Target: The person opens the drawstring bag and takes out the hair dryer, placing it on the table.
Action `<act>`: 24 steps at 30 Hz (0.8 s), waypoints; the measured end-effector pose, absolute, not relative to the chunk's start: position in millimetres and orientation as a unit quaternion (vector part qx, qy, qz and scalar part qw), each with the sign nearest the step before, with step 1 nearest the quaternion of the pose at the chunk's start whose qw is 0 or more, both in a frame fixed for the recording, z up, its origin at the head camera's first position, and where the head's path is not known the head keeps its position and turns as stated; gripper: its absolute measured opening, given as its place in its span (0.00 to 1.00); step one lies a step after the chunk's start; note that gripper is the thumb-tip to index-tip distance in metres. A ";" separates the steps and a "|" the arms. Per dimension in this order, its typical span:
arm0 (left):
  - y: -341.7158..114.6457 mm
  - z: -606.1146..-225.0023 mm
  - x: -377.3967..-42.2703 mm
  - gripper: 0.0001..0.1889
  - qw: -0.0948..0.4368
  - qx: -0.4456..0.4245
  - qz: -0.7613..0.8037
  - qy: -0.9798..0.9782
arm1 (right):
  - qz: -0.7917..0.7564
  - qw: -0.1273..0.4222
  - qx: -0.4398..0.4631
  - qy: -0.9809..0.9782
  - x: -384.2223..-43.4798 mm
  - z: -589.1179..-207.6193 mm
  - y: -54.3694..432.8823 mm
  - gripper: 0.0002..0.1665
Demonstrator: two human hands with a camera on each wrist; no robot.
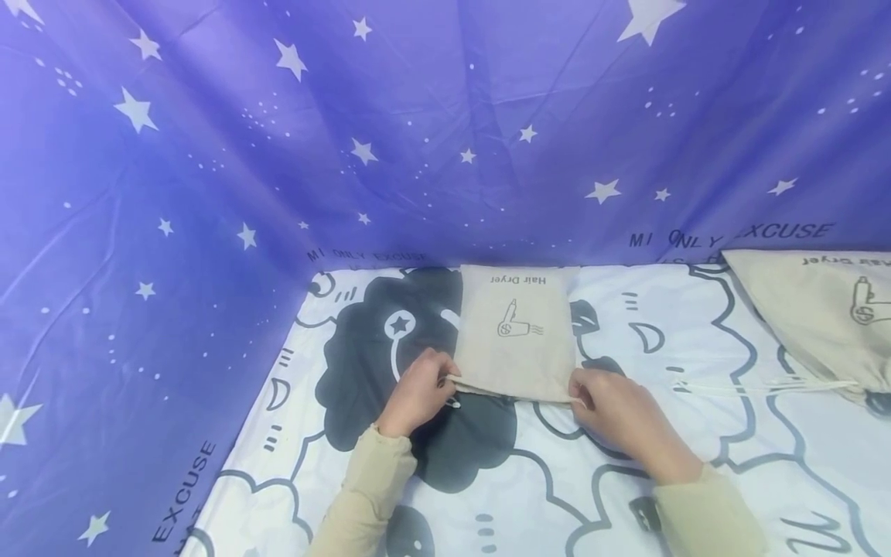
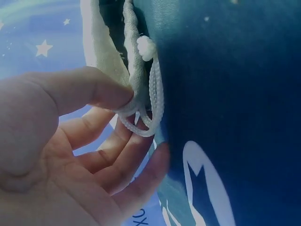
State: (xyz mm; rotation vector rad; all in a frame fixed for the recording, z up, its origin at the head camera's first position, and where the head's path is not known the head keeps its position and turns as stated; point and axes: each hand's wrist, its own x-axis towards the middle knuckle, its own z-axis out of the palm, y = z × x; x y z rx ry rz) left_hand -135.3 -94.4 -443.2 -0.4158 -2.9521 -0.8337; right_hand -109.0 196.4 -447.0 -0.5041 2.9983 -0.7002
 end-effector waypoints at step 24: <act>-109.2 -439.0 -148.5 0.10 0.065 -0.139 -0.323 -0.934 | -0.247 -0.025 -0.202 0.947 -101.5 -438.0 180.8 0.12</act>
